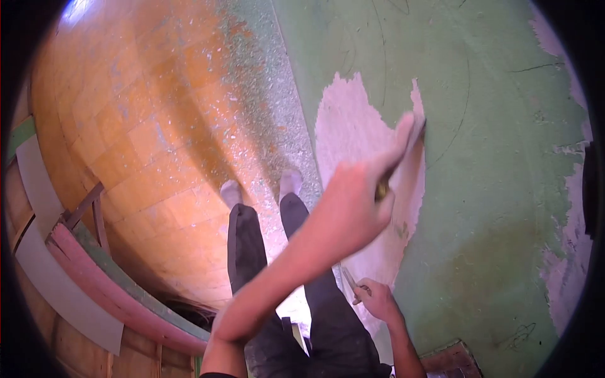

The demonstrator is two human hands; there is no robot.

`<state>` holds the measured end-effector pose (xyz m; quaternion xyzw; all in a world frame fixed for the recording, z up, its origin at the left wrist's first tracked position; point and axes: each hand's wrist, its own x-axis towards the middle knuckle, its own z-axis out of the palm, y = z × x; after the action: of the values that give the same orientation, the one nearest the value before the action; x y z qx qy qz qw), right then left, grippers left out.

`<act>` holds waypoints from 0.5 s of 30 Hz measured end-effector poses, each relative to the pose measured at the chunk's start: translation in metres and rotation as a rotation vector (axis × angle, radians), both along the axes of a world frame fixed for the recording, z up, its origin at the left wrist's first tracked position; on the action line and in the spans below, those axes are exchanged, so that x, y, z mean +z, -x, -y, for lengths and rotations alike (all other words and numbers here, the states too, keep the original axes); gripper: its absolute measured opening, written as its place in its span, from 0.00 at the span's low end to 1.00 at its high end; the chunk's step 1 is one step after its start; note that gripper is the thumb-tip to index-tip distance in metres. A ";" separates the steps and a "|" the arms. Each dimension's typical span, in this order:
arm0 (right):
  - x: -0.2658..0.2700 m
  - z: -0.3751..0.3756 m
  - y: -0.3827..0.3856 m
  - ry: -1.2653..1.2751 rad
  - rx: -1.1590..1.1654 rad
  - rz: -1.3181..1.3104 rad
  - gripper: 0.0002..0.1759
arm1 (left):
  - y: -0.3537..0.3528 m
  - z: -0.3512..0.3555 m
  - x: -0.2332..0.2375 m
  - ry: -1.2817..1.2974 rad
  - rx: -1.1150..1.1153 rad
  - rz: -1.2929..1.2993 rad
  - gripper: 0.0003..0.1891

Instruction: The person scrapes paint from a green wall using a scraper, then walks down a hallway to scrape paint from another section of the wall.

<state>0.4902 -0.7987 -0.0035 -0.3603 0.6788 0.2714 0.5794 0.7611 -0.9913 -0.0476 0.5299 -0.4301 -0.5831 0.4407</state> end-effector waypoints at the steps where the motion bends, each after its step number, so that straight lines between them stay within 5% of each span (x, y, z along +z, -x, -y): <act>1: 0.000 -0.004 0.003 -0.005 -0.039 0.027 0.14 | -0.003 0.006 -0.003 0.017 0.018 0.027 0.44; 4: -0.004 -0.001 -0.001 -0.006 -0.036 0.038 0.14 | -0.026 0.047 -0.013 0.099 0.056 0.094 0.44; 8: -0.008 -0.004 0.003 -0.010 -0.041 0.035 0.14 | -0.004 -0.013 0.004 -0.063 -0.136 0.030 0.47; 12: -0.007 -0.005 0.000 -0.028 -0.056 0.052 0.15 | -0.044 0.053 0.014 -0.090 0.028 0.002 0.47; 15: -0.003 -0.001 -0.002 -0.001 -0.052 0.008 0.14 | -0.023 0.024 0.012 -0.131 -0.038 -0.026 0.46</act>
<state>0.4921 -0.7980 -0.0068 -0.3432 0.6855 0.2551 0.5893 0.7843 -1.0151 -0.0354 0.5419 -0.3954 -0.6249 0.3994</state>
